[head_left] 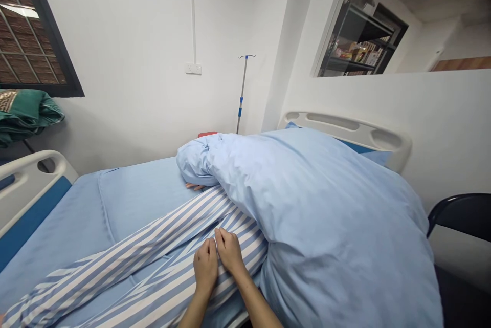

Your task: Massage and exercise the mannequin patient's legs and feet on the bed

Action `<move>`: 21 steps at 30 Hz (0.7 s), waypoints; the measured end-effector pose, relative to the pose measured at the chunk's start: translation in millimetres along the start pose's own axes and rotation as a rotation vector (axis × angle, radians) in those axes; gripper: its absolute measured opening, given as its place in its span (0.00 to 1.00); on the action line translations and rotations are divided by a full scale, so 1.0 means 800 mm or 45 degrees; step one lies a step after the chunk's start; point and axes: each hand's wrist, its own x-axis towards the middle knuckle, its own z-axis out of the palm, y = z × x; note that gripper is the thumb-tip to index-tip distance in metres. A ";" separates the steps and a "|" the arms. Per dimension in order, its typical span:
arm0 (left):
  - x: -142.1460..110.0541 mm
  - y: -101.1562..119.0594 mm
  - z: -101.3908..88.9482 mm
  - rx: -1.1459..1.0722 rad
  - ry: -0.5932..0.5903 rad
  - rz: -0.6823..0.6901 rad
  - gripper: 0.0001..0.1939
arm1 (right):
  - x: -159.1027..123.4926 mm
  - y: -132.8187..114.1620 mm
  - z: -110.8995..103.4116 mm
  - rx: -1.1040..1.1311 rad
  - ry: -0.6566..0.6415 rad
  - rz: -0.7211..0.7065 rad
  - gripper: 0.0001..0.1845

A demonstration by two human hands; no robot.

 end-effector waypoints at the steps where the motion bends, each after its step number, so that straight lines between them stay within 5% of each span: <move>1: 0.001 0.001 0.001 -0.001 -0.004 -0.015 0.18 | 0.000 0.002 0.000 0.049 0.013 0.008 0.22; 14: 0.040 0.064 0.023 -0.643 0.029 -0.117 0.18 | 0.007 0.018 -0.003 0.656 0.167 0.174 0.21; 21: 0.017 0.038 0.042 -0.314 0.088 -0.096 0.17 | 0.006 0.016 0.000 0.709 0.207 0.222 0.19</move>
